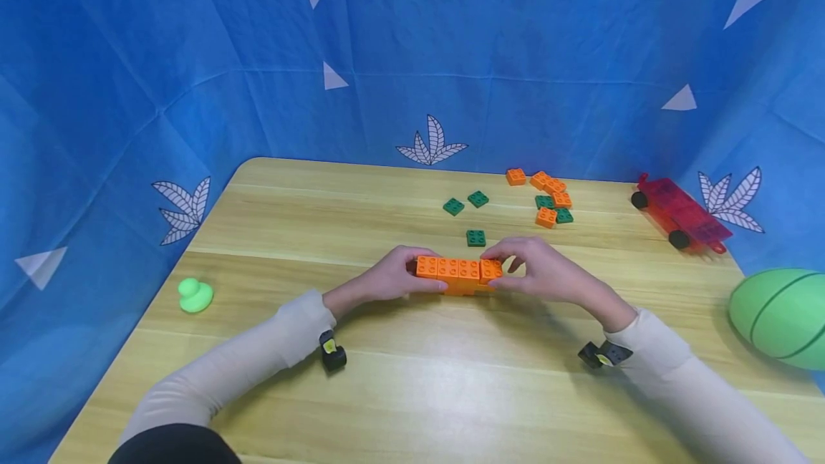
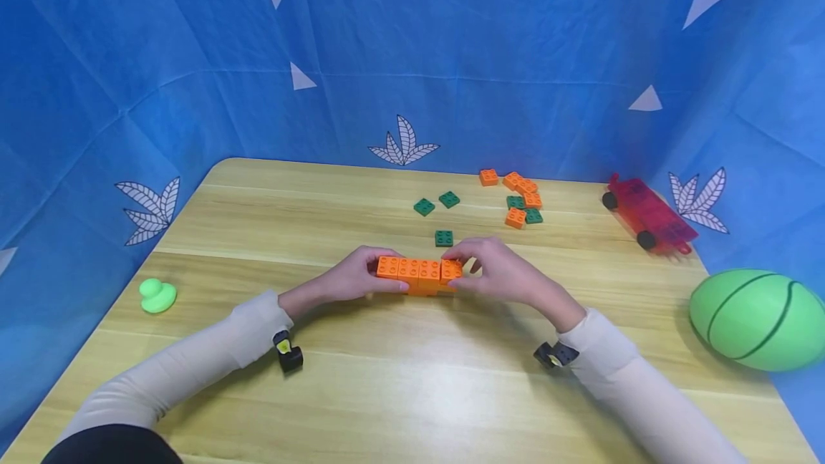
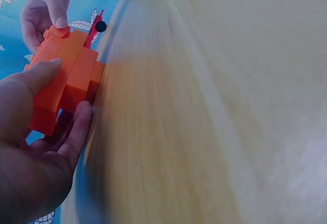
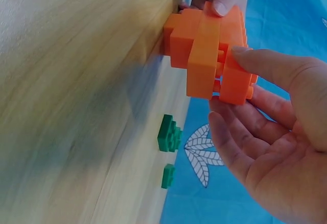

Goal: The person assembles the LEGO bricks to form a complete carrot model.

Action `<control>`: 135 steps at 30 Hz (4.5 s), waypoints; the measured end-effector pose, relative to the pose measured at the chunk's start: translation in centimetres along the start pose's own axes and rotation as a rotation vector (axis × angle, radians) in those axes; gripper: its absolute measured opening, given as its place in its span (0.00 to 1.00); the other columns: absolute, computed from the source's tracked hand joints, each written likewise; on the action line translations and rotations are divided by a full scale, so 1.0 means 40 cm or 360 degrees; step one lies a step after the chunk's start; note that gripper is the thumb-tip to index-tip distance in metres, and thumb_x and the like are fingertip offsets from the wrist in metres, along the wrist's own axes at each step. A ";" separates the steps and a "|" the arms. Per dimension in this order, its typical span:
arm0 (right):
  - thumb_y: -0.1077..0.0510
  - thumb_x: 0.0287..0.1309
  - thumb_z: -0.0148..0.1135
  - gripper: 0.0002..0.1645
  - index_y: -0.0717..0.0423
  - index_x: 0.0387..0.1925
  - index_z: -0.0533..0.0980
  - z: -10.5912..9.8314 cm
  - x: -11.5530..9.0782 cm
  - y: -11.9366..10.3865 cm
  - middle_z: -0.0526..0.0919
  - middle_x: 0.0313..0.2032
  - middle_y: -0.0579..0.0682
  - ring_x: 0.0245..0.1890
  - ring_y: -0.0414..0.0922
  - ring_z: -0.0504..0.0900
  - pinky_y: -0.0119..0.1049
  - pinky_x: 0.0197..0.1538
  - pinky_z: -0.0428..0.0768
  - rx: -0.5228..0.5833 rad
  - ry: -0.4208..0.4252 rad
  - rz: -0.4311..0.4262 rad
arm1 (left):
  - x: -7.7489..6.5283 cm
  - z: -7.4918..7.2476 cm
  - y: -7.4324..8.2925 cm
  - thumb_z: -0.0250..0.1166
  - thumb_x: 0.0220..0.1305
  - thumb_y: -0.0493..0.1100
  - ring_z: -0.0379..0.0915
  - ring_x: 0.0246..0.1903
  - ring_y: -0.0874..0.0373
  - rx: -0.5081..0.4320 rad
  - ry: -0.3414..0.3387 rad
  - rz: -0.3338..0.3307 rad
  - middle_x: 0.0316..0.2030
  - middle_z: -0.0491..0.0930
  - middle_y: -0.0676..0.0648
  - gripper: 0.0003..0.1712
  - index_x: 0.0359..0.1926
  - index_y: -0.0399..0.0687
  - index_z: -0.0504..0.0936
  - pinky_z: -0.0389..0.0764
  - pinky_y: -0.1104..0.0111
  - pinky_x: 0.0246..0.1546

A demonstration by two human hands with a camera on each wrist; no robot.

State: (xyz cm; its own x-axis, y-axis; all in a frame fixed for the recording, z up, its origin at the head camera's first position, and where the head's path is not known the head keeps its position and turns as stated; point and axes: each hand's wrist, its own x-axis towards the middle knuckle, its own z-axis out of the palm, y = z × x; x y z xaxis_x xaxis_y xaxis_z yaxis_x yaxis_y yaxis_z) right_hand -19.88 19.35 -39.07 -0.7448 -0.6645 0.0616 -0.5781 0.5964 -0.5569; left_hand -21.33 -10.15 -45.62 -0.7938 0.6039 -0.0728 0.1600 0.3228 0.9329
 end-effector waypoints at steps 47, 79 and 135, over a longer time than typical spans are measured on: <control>0.56 0.60 0.74 0.23 0.60 0.56 0.83 0.004 0.009 0.002 0.89 0.50 0.56 0.45 0.48 0.88 0.41 0.45 0.89 0.0045 -0.0067 0.0073 | -0.002 0.000 0.005 0.76 0.61 0.49 0.80 0.42 0.56 0.0053 0.0029 0.0017 0.49 0.88 0.51 0.23 0.56 0.52 0.86 0.84 0.68 0.49; 0.60 0.59 0.74 0.21 0.61 0.55 0.84 0.007 0.012 -0.031 0.86 0.42 0.52 0.38 0.42 0.83 0.27 0.36 0.85 -0.0118 -0.0083 -0.0077 | -0.011 0.010 0.047 0.69 0.69 0.48 0.78 0.56 0.61 0.0818 -0.0015 0.0445 0.62 0.81 0.54 0.31 0.71 0.62 0.75 0.80 0.66 0.59; 0.49 0.67 0.67 0.34 0.68 0.64 0.75 -0.130 0.024 0.217 0.81 0.59 0.71 0.53 0.65 0.82 0.63 0.57 0.79 -0.0310 0.0060 0.0619 | -0.018 -0.003 0.035 0.78 0.59 0.46 0.79 0.55 0.57 0.0155 -0.0037 -0.0095 0.60 0.80 0.48 0.37 0.68 0.51 0.76 0.81 0.64 0.59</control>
State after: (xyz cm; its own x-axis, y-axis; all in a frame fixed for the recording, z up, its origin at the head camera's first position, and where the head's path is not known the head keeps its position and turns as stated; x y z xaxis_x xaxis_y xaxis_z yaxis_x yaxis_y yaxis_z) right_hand -27.34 26.24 -39.51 -0.9290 -0.3589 -0.0899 -0.3015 0.8752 -0.3784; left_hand -20.62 -10.21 -44.21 -0.7898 0.5980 -0.1362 0.1703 0.4272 0.8880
